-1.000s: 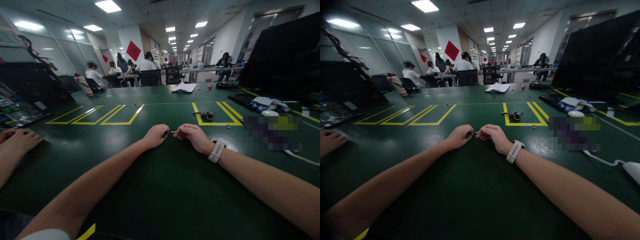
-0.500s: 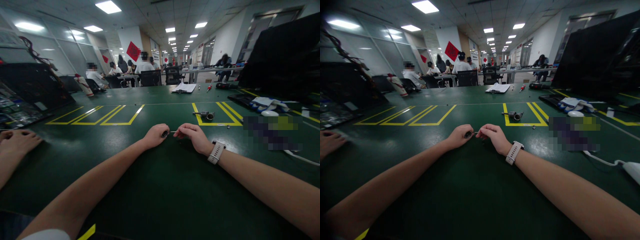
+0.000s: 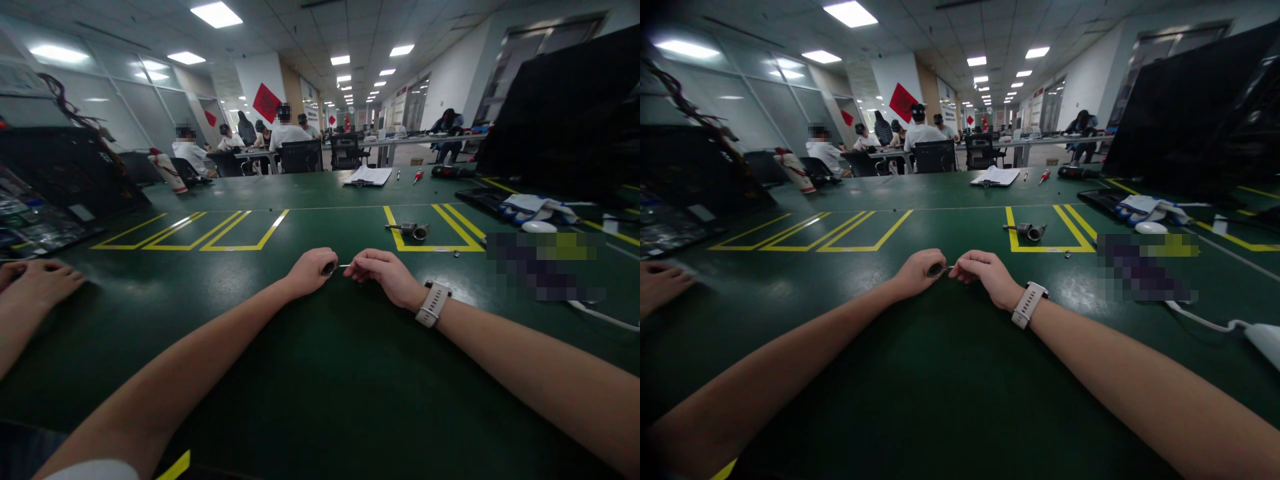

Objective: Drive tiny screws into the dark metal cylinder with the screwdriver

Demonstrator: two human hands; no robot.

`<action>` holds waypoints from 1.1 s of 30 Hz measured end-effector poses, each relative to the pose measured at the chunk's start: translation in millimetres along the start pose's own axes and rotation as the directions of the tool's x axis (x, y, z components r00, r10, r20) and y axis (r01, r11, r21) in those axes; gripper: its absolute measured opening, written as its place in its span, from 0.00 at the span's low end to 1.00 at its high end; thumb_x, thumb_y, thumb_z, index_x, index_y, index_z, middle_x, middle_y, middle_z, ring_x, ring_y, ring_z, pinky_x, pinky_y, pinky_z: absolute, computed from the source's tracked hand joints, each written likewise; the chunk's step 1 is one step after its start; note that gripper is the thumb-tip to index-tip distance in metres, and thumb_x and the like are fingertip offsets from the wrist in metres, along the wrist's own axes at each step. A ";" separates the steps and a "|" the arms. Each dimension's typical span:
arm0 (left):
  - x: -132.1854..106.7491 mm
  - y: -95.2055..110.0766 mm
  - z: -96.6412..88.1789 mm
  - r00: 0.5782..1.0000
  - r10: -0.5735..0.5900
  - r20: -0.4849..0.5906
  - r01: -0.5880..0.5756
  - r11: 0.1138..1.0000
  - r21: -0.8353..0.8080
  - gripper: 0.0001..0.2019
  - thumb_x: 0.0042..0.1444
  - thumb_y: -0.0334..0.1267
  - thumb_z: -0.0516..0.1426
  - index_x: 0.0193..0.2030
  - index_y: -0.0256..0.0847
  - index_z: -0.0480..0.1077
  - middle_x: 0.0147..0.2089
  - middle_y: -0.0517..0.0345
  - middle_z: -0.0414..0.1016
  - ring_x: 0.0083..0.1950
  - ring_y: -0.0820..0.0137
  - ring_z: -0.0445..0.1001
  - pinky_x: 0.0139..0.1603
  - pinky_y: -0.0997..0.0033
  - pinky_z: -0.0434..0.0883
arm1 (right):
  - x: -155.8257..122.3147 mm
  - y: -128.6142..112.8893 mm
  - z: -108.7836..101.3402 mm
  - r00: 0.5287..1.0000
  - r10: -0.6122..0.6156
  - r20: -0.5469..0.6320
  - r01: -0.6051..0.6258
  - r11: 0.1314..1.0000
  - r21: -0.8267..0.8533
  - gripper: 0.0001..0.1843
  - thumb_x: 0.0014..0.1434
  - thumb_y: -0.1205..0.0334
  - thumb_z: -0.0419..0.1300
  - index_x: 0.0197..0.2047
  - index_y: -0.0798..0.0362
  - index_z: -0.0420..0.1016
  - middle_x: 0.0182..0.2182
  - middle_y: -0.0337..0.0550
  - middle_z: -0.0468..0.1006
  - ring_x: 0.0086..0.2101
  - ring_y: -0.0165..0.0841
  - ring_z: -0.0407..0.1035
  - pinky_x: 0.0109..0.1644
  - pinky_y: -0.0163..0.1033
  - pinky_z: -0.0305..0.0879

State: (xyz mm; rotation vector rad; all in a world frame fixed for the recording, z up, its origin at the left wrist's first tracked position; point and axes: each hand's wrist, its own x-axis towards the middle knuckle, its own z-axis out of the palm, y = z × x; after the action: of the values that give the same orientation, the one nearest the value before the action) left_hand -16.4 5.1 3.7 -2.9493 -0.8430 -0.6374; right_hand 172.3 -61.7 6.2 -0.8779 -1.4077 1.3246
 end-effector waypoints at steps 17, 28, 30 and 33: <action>2.0 2.9 3.2 0.951 -0.307 -0.046 0.310 0.945 0.106 0.04 0.53 0.36 0.52 0.30 0.39 0.65 0.30 0.57 0.68 0.32 0.69 0.66 0.30 0.71 0.60 | 2.5 5.9 -4.6 0.971 -0.062 -0.232 0.070 0.997 0.025 0.08 0.52 0.60 0.56 0.26 0.54 0.70 0.24 0.41 0.75 0.28 0.31 0.67 0.35 0.39 0.61; 2.7 -13.1 3.1 0.688 -0.662 -0.298 0.665 0.739 -0.107 0.05 0.50 0.37 0.57 0.31 0.39 0.65 0.28 0.59 0.70 0.30 0.70 0.68 0.30 0.72 0.62 | -11.1 0.7 19.7 0.988 0.015 0.156 0.072 0.843 -0.533 0.11 0.59 0.62 0.53 0.46 0.50 0.67 0.46 0.45 0.71 0.46 0.36 0.66 0.51 0.48 0.61; 2.1 -15.1 3.9 0.688 -0.653 -0.318 0.650 0.748 -0.129 0.05 0.49 0.37 0.57 0.31 0.39 0.65 0.28 0.58 0.70 0.30 0.70 0.68 0.30 0.71 0.62 | -17.3 -1.0 26.8 0.966 0.022 0.258 0.132 0.816 -0.562 0.12 0.59 0.62 0.53 0.47 0.50 0.66 0.47 0.46 0.71 0.47 0.37 0.66 0.51 0.49 0.62; 1.1 -15.3 4.3 0.683 -0.653 -0.327 0.646 0.749 -0.147 0.06 0.49 0.38 0.57 0.30 0.39 0.65 0.28 0.58 0.70 0.30 0.70 0.68 0.29 0.71 0.62 | -27.0 -4.5 35.7 0.910 -0.031 0.414 0.302 0.733 -0.609 0.11 0.59 0.66 0.54 0.45 0.49 0.67 0.46 0.45 0.73 0.49 0.38 0.67 0.53 0.51 0.62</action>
State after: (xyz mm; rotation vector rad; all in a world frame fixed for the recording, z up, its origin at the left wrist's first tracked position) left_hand -21.7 19.3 -1.4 -2.3398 -1.8465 -1.1585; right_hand 145.7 -97.9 8.4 -0.9341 -2.2981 0.8586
